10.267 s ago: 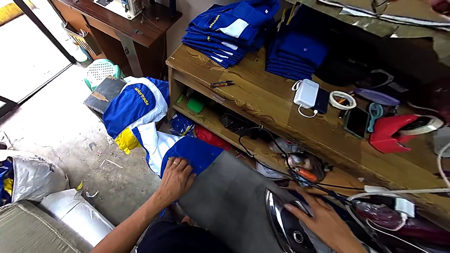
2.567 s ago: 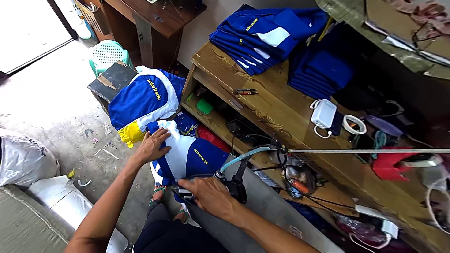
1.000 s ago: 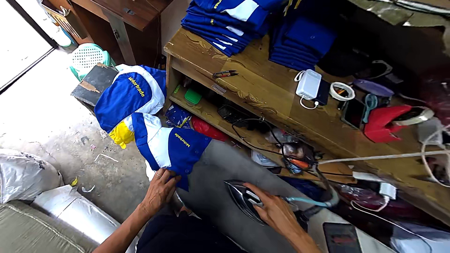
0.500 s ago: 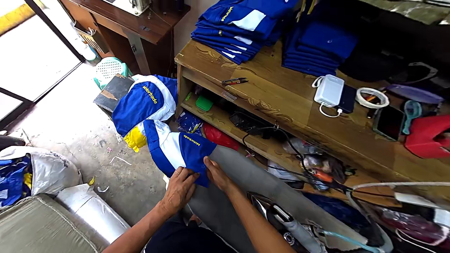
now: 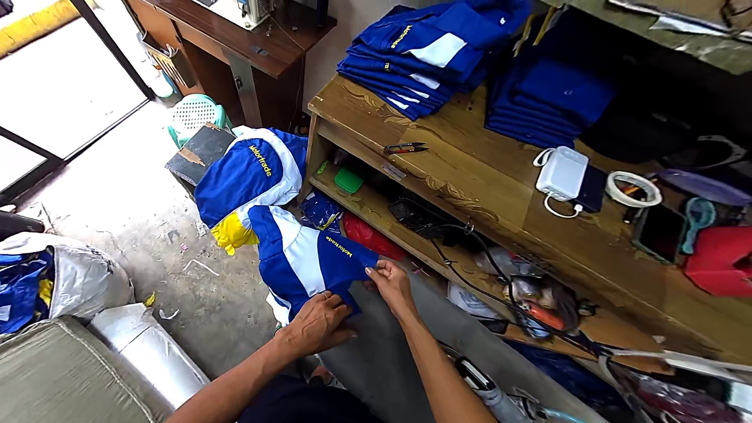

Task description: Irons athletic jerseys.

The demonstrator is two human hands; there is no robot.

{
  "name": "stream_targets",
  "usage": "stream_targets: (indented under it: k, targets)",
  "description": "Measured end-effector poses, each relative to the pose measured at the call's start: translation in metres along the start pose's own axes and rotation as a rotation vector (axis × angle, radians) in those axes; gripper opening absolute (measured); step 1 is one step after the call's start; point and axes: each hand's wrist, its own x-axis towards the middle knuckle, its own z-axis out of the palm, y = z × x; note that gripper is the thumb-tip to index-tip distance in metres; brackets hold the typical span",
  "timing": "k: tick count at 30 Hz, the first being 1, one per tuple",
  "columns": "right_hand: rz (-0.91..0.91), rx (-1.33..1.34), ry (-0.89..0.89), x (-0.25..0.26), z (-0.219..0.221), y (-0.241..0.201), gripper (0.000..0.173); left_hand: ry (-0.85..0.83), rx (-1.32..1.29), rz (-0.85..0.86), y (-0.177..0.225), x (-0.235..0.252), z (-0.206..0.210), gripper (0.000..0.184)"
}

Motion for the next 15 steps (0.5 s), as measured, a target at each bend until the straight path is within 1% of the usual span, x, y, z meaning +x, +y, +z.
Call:
stream_targets:
  k: [1, 2, 4, 5, 6, 7, 8, 9, 10, 11, 13, 15]
  targets:
    - [-0.055, -0.151, -0.039, -0.011, -0.014, -0.005, 0.031, -0.007, -0.032, -0.036, 0.001, 0.002, -0.012, 0.041]
    - [-0.141, -0.302, -0.048, -0.023, -0.031, -0.011, 0.032, 0.040, -0.029, -0.074, -0.001, 0.007, -0.026, 0.038]
    - [-0.314, -0.575, -0.008, -0.053, -0.078, -0.018, 0.035, 0.218, 0.081, -0.139, -0.017, 0.021, -0.055, 0.033]
    - [-0.353, -0.692, 0.007, -0.070, -0.106, -0.018, 0.040, 0.298, 0.154, -0.176, -0.031, 0.029, -0.068, 0.032]
    - [-0.349, -0.791, -0.002, -0.087, -0.133, -0.017, 0.050, 0.344, 0.219, -0.222, -0.048, 0.036, -0.077, 0.035]
    - [-0.299, -0.869, -0.041, -0.106, -0.158, -0.014, 0.062, 0.337, 0.268, -0.287, -0.066, 0.041, -0.082, 0.039]
    - [-0.219, -0.911, -0.113, -0.124, -0.177, -0.010, 0.069, 0.281, 0.285, -0.370, -0.083, 0.043, -0.084, 0.043]
    - [-0.128, -0.920, -0.199, -0.140, -0.191, -0.006, 0.072, 0.210, 0.282, -0.450, -0.097, 0.044, -0.083, 0.047]
    - [-0.067, -0.894, -0.267, -0.153, -0.199, 0.001, 0.072, 0.160, 0.265, -0.501, -0.107, 0.043, -0.082, 0.048]
    - [-0.038, -0.854, -0.304, -0.164, -0.201, 0.009, 0.071, 0.156, 0.257, -0.514, -0.112, 0.042, -0.079, 0.049]
    - [-0.055, -0.803, -0.284, -0.175, -0.198, 0.030, 0.072, 0.188, 0.235, -0.504, -0.114, 0.039, -0.077, 0.049]
    - [-0.132, -0.815, -0.212, -0.178, -0.193, 0.048, 0.066, 0.272, 0.213, -0.467, -0.117, 0.034, -0.077, 0.047]
